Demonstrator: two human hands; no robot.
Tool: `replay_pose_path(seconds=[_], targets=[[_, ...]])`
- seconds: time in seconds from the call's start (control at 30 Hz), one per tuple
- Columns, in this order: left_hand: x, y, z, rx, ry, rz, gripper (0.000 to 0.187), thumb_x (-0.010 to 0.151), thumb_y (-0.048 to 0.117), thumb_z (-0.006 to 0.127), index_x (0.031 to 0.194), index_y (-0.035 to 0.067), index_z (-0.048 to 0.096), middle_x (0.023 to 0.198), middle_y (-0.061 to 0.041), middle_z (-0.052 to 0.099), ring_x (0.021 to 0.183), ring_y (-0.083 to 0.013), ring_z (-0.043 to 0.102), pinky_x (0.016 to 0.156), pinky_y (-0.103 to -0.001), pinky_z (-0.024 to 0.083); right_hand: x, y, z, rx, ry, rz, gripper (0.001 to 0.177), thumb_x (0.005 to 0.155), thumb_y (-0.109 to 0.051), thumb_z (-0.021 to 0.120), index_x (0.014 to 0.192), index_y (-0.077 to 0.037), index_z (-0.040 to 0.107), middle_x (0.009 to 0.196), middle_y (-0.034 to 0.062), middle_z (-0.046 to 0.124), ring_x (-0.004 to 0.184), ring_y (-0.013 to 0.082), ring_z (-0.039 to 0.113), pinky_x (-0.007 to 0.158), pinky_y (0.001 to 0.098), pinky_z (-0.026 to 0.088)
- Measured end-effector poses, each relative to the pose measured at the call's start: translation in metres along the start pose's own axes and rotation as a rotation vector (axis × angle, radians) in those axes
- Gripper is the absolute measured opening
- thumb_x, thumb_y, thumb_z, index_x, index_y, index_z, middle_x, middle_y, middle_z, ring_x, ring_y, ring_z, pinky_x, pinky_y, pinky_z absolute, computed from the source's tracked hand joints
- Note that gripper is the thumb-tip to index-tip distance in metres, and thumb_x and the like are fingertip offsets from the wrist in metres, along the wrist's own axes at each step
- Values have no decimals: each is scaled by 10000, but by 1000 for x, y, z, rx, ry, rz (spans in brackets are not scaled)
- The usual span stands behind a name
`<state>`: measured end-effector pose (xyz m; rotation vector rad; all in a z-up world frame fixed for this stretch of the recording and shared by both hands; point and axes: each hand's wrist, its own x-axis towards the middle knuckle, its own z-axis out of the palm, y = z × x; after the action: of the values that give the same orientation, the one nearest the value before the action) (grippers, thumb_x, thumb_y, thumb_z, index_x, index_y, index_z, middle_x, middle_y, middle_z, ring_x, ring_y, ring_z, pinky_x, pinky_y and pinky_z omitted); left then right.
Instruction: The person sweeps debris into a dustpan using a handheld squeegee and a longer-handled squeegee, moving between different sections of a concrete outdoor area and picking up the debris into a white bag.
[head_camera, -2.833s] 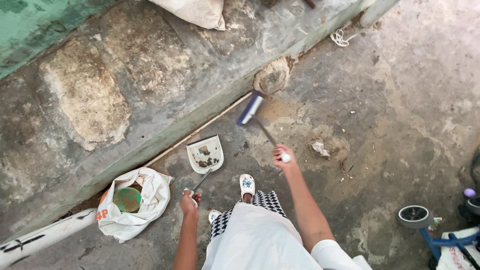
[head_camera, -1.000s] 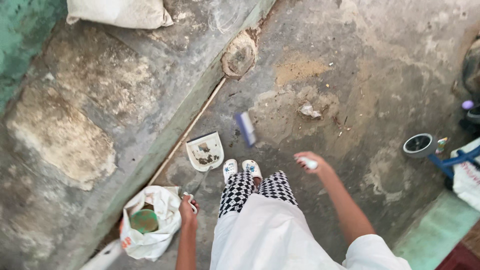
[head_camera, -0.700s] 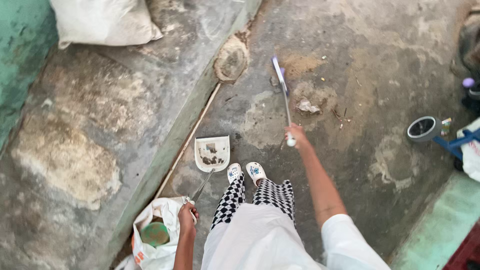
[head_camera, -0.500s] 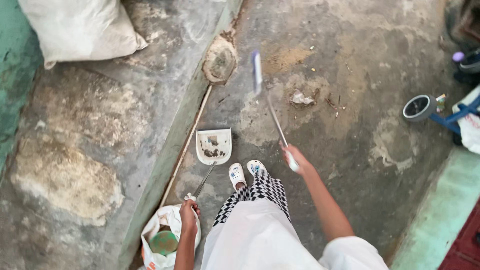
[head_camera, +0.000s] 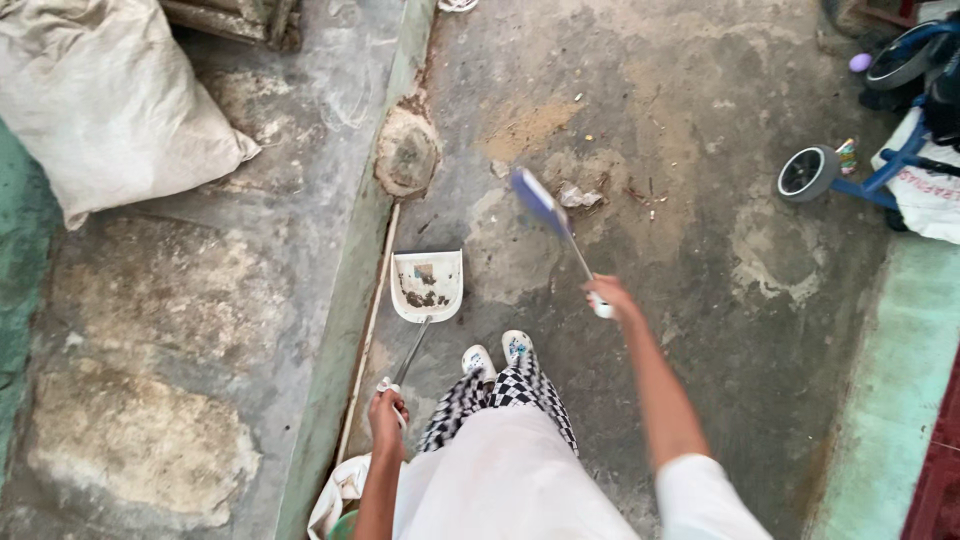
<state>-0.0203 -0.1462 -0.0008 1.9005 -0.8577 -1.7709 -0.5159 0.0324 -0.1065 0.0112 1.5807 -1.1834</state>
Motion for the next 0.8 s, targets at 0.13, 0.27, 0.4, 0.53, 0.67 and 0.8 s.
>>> replay_pose_path(seconds=[0.13, 0.27, 0.4, 0.53, 0.67, 0.8], targets=[[9, 8, 16, 44, -3, -25, 73, 869, 162, 550, 884, 92, 540, 678, -24, 488, 484, -126, 434, 446, -294, 362, -15, -2, 41, 6, 178, 0, 607, 907, -96, 659, 1478, -86, 453, 645, 27, 529, 473, 151, 499, 408, 313, 436], [10, 20, 37, 43, -71, 25, 81, 861, 158, 538, 893, 85, 528, 671, -31, 472, 478, -140, 439, 434, -300, 354, -84, 33, 23, 296, -1, -84, 443, 959, -155, 638, 1390, -154, 538, 689, -36, 534, 493, 63, 494, 397, 231, 414], [11, 40, 72, 44, -64, -13, 94, 842, 140, 539, 916, 86, 558, 689, -24, 485, 501, -146, 454, 449, -303, 384, -162, 48, -40, 591, -195, 167, 178, 962, -230, 690, 971, -157, 527, 584, -42, 504, 420, 61, 468, 323, 229, 358], [17, 62, 112, 39, -84, 8, 102, 829, 126, 547, 921, 88, 567, 696, -27, 477, 516, -137, 442, 452, -307, 370, -148, 26, -86, 205, 61, 407, 174, 899, -186, 684, 1063, -216, 635, 607, 1, 536, 472, 84, 479, 409, 252, 392], [25, 73, 157, 102, -101, 35, 87, 840, 148, 554, 856, 65, 531, 694, -46, 484, 508, -160, 462, 461, -316, 381, -59, -11, -94, 224, -23, 34, 185, 898, -182, 634, 856, -15, 703, 593, 53, 592, 459, 131, 524, 401, 270, 403], [38, 80, 205, 158, -146, 142, 123, 867, 181, 529, 823, 68, 515, 670, -51, 500, 492, -163, 471, 460, -314, 384, 15, -54, -55, 148, 120, -42, 227, 919, -151, 727, 1069, -23, 617, 680, 19, 576, 505, 131, 558, 422, 302, 460]])
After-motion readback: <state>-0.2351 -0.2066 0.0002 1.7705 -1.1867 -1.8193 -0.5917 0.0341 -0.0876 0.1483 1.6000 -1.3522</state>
